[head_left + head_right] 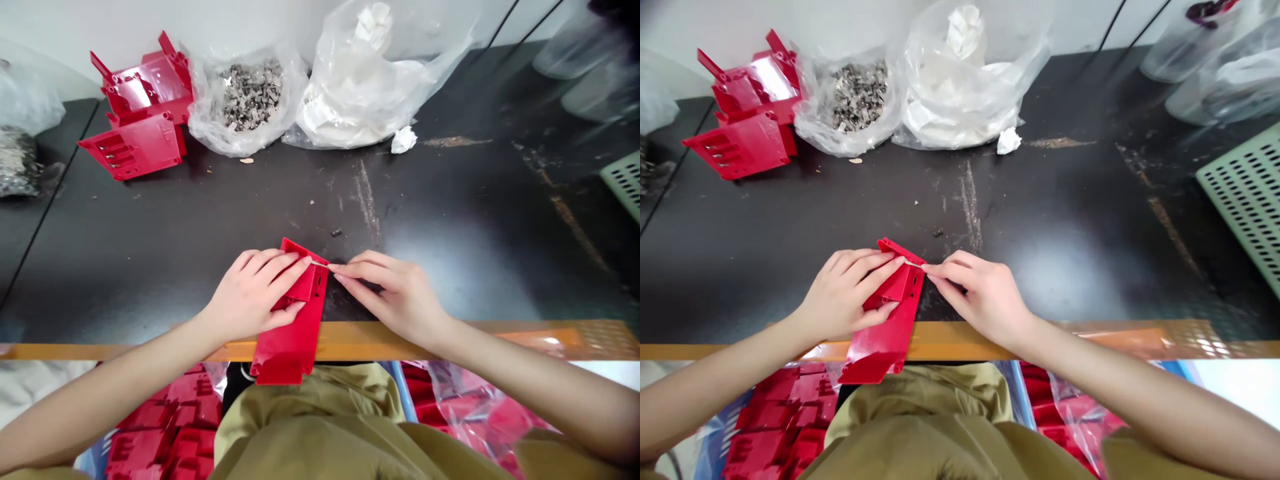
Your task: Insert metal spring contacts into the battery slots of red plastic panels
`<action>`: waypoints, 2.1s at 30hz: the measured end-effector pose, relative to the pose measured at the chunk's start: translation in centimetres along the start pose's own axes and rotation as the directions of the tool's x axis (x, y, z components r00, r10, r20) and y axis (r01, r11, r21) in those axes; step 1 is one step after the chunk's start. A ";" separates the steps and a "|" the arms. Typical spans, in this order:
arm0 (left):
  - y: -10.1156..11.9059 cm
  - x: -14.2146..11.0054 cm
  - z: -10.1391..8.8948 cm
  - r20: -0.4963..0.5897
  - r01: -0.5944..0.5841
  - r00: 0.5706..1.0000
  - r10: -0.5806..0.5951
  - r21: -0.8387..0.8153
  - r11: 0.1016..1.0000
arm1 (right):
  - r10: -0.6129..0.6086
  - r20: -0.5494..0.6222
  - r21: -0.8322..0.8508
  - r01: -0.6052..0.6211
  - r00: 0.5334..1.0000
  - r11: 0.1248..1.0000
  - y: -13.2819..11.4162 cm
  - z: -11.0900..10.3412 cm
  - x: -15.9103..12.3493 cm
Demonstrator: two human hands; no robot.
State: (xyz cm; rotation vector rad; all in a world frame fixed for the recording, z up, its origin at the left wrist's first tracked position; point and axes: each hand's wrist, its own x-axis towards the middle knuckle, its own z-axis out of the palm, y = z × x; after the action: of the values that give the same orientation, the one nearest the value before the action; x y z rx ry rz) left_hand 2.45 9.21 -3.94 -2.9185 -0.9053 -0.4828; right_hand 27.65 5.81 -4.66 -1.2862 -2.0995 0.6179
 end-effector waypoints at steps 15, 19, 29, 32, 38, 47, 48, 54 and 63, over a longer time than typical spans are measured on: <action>-0.1 0.1 0.1 -0.048 -0.022 0.999 0.023 0.027 0.999 | 0.029 -0.010 0.027 -0.029 1.000 0.999 0.0 0.0 0.3; -0.1 0.1 0.0 -0.020 -0.019 1.000 0.020 0.047 0.999 | -0.002 0.000 0.011 0.002 1.000 1.000 0.0 0.0 0.3; -0.5 -0.1 0.5 -0.115 -0.004 0.993 -0.001 -0.040 0.999 | 0.023 -0.083 0.140 -0.012 0.996 0.990 -0.1 0.1 0.2; -0.5 0.0 0.5 -0.097 -0.018 0.995 0.015 -0.030 0.999 | 0.048 -0.063 0.090 -0.042 0.997 0.995 0.0 0.2 0.4; -0.4 0.1 0.3 -0.045 -0.025 0.999 0.025 -0.003 1.000 | 0.028 -0.020 0.035 -0.027 0.999 0.999 0.0 0.1 0.4; -0.3 0.3 0.5 -0.015 -0.009 1.000 0.009 -0.007 1.000 | 0.019 0.025 0.022 -0.020 1.000 1.000 0.0 -0.2 0.7; -0.3 0.3 0.5 -0.015 -0.007 1.000 0.007 -0.009 1.000 | 0.016 0.027 0.020 -0.016 0.999 1.000 0.0 -0.2 0.8; -0.2 0.3 0.5 -0.013 0.001 1.000 -0.002 -0.008 1.000 | -0.002 0.040 -0.006 0.002 0.999 1.000 0.2 -0.3 0.7; -0.3 0.4 0.7 -0.061 -0.003 0.998 0.002 -0.019 1.000 | -0.127 0.039 -0.223 0.133 0.991 0.966 0.3 -0.7 0.9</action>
State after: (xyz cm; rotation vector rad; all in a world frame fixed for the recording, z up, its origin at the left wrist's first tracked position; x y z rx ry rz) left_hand 2.81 9.74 -4.49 -2.9043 -0.8948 -0.5798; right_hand 28.06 6.79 -4.15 -1.2518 -2.3054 0.3482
